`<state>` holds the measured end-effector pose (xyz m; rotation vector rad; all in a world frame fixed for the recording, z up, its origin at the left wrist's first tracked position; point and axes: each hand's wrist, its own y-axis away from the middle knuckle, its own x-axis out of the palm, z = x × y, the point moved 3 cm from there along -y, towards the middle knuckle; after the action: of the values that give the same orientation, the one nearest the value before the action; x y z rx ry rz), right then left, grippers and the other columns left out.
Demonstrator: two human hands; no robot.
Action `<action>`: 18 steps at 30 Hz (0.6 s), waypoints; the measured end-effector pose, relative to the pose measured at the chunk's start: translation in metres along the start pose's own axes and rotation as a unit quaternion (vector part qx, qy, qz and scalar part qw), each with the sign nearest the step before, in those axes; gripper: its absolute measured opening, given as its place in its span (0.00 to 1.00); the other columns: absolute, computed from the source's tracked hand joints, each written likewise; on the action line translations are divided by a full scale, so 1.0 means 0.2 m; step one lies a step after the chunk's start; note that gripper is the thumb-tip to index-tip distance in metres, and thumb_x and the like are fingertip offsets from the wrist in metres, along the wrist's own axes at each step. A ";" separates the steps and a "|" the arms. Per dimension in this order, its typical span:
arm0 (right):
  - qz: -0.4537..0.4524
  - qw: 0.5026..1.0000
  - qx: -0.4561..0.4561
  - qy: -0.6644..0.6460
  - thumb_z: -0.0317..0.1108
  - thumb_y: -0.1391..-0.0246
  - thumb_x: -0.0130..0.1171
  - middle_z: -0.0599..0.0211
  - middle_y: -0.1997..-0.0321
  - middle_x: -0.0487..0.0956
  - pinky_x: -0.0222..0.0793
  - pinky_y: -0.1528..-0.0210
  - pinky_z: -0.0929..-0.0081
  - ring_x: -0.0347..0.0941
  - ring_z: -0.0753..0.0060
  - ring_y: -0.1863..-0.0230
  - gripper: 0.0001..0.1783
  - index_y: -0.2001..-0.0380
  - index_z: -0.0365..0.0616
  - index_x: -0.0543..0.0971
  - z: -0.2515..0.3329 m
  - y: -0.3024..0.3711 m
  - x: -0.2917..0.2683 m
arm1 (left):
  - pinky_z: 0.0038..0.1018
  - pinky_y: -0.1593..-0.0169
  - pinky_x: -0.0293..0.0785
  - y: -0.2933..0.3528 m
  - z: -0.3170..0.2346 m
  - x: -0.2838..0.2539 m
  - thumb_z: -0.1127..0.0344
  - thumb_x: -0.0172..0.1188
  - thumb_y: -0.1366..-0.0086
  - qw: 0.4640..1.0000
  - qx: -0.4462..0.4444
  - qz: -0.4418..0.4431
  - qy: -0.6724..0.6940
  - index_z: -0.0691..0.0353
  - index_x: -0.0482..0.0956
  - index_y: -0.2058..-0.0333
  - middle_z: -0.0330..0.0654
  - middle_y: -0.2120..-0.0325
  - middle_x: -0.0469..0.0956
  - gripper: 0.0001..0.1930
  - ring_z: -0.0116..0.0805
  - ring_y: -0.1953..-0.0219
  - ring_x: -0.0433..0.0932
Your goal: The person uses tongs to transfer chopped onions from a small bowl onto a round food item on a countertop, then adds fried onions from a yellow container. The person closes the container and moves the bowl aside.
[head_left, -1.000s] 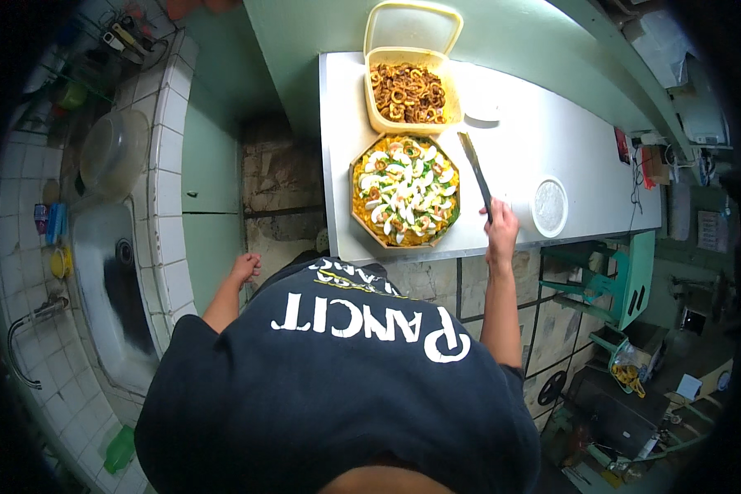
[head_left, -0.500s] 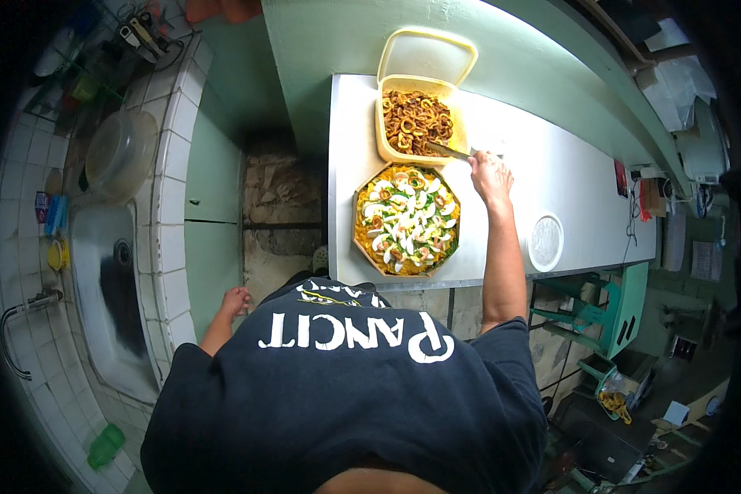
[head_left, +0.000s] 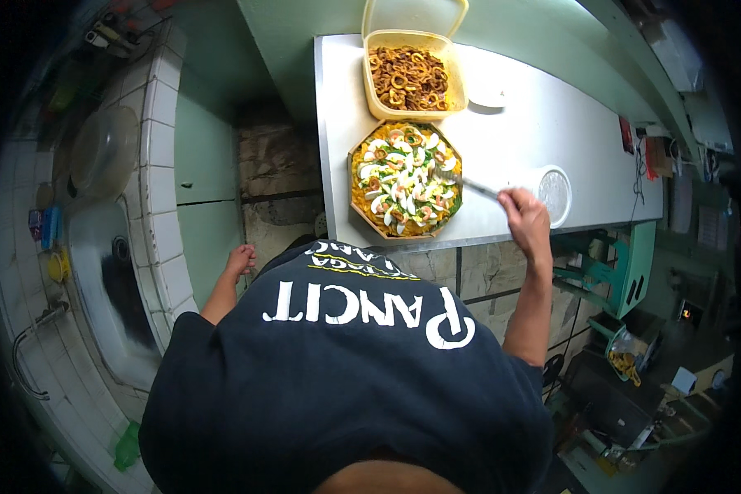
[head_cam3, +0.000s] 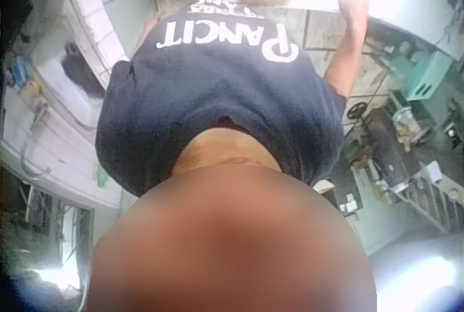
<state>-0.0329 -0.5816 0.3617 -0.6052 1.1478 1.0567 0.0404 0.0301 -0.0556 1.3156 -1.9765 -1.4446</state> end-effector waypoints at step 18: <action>0.032 0.991 0.048 0.122 0.40 0.43 0.55 0.63 0.67 0.78 0.71 0.63 0.61 0.77 0.54 0.66 0.11 0.66 0.46 0.81 0.05 0.28 0.07 | 0.26 0.72 0.68 -0.01 -0.24 0.04 0.55 0.51 0.33 0.998 0.012 0.024 -0.054 0.48 0.75 0.52 0.30 0.68 0.77 0.14 0.23 0.72 0.74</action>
<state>-0.0783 -0.5455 0.3581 -0.6375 1.4321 0.9950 0.0716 -0.0028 -0.0401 1.2159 -2.0835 -1.5032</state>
